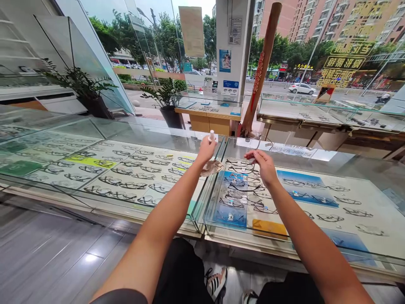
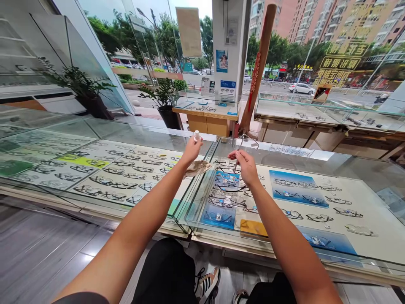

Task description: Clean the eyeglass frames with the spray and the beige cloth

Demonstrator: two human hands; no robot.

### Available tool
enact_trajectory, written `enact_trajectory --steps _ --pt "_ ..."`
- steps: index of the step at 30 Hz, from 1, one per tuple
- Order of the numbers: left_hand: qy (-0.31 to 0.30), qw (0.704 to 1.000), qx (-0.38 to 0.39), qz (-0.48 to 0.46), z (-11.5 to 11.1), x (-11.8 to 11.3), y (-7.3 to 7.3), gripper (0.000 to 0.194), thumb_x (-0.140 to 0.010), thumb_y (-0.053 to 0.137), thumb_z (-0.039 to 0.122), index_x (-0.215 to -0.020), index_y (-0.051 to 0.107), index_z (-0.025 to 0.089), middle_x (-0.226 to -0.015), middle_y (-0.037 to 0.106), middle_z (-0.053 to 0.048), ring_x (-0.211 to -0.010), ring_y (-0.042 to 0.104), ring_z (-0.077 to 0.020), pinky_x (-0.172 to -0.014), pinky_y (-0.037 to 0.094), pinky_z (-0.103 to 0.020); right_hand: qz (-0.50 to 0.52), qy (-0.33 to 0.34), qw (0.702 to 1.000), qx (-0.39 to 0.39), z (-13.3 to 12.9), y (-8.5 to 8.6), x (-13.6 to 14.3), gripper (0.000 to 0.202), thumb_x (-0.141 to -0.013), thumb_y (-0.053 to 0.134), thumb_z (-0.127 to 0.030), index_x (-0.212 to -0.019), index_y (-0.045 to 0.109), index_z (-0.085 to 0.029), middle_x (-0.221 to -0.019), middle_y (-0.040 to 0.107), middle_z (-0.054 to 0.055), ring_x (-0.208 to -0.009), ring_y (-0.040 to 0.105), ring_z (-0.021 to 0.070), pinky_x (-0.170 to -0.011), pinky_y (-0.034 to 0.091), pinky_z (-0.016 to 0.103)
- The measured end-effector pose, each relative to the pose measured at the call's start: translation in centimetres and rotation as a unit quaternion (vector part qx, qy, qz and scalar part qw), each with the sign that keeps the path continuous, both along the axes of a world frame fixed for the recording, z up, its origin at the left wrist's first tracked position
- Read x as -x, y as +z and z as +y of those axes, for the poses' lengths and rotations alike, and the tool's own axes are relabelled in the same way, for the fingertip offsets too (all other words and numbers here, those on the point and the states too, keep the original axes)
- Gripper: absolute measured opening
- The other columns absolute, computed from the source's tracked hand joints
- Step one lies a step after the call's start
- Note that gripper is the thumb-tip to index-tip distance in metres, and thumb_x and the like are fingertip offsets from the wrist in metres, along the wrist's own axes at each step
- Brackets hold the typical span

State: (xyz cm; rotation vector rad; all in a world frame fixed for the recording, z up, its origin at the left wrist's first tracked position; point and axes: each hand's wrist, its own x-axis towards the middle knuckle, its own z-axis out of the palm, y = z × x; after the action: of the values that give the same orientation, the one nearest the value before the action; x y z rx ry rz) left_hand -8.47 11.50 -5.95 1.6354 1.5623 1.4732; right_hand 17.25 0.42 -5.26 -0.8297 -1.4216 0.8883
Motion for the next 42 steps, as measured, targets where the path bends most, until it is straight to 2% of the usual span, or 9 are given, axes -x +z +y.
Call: enact_trajectory --steps 6,17,22,24,26,29,33,38,42 --pt "0.089 0.993 0.057 0.058 1.7 3.4 -2.0 0.012 -0.09 0.068 0.026 -0.098 0.065 0.018 -0.106 0.074 -0.012 -0.101 0.066 -0.0282 -0.094 0.048 -0.038 -0.003 -0.004 1.0 0.002 0.3 -0.3 -0.1 0.033 -0.1 0.059 -0.049 -0.092 0.078 -0.024 -0.099 0.079 0.006 -0.093 0.066 0.0218 -0.08 0.045 0.035" --pt "0.108 0.982 0.11 0.107 1.7 4.0 -2.9 0.024 -0.091 0.072 0.024 -0.113 0.065 0.019 -0.12 0.077 -0.015 -0.113 0.07 -0.0319 -0.098 0.05 -0.041 -0.013 -0.008 1.0 0.004 0.0 0.1 0.0 0.033 -0.1 0.058 -0.049 -0.093 0.078 -0.024 -0.098 0.079 0.006 -0.095 0.068 0.0226 -0.08 0.047 0.036" --pt "0.132 0.979 0.117 0.1 0.6 3.2 -1.8 0.05 -0.086 0.079 0.027 -0.13 0.058 0.018 -0.138 0.066 -0.018 -0.13 0.063 -0.0357 -0.111 0.048 -0.046 -0.011 -0.008 1.0 0.01 -0.1 0.2 0.0 0.033 -0.1 0.059 -0.05 -0.093 0.078 -0.024 -0.098 0.079 0.006 -0.095 0.067 0.0229 -0.081 0.045 0.036" --pt "0.198 0.975 0.05 0.093 -0.4 2.6 -0.5 0.069 -0.082 0.081 0.026 -0.143 0.049 0.016 -0.155 0.049 -0.023 -0.146 0.049 -0.0385 -0.122 0.039 -0.049 -0.007 -0.007 1.0 0.009 -0.1 0.3 0.0 0.033 -0.1 0.059 -0.05 -0.093 0.077 -0.024 -0.098 0.079 0.006 -0.095 0.067 0.023 -0.081 0.046 0.037" --pt "0.253 0.96 -0.083 0.086 -1.6 2.1 1.0 0.069 -0.083 0.074 0.019 -0.146 0.045 0.016 -0.157 0.042 -0.023 -0.15 0.043 -0.0372 -0.127 0.033 -0.048 -0.003 -0.007 1.0 0.007 -0.2 0.3 0.0 0.033 -0.1 0.059 -0.05 -0.093 0.077 -0.024 -0.098 0.079 0.006 -0.094 0.067 0.0228 -0.081 0.046 0.036" --pt "0.124 0.972 -0.161 0.118 -3.0 1.4 2.8 0.048 -0.087 0.058 0.008 -0.133 0.055 0.02 -0.133 0.061 -0.016 -0.124 0.061 -0.0305 -0.113 0.047 -0.043 -0.006 -0.008 1.0 0.005 -0.2 0.3 0.0 0.033 -0.1 0.059 -0.05 -0.093 0.077 -0.024 -0.097 0.079 0.006 -0.093 0.066 0.0222 -0.081 0.045 0.036" --pt "-0.112 0.952 0.027 0.284 -3.5 0.8 2.2 0.043 -0.074 0.069 0.005 -0.114 0.071 0.024 -0.119 0.071 -0.013 -0.11 0.068 -0.0308 -0.1 0.051 -0.039 -0.017 -0.007 1.0 0.003 -0.1 0.2 0.0 0.036 -0.101 0.058 -0.053 -0.094 0.078 -0.024 -0.098 0.079 0.006 -0.093 0.066 0.0224 -0.079 0.046 0.036" --pt "-0.139 0.923 0.132 0.334 -2.6 0.5 -0.1 0.025 -0.065 0.083 0.014 -0.086 0.076 0.025 -0.09 0.075 -0.009 -0.087 0.072 -0.0304 -0.087 0.053 -0.037 -0.025 -0.004 1.0 0.003 -0.2 0.1 0.0 0.037 -0.102 0.058 -0.054 -0.095 0.078 -0.024 -0.099 0.079 0.006 -0.093 0.065 0.0221 -0.08 0.046 0.036" --pt "-0.132 0.925 0.139 0.329 -2.3 0.9 -0.2 0.019 -0.064 0.082 0.013 -0.077 0.076 0.025 -0.082 0.076 -0.01 -0.081 0.07 -0.0314 -0.081 0.052 -0.038 -0.018 -0.002 1.0 0.004 -0.3 0.1 0.0 0.034 -0.102 0.058 -0.05 -0.093 0.078 -0.024 -0.097 0.079 0.005 -0.091 0.064 0.0212 -0.081 0.044 0.036"
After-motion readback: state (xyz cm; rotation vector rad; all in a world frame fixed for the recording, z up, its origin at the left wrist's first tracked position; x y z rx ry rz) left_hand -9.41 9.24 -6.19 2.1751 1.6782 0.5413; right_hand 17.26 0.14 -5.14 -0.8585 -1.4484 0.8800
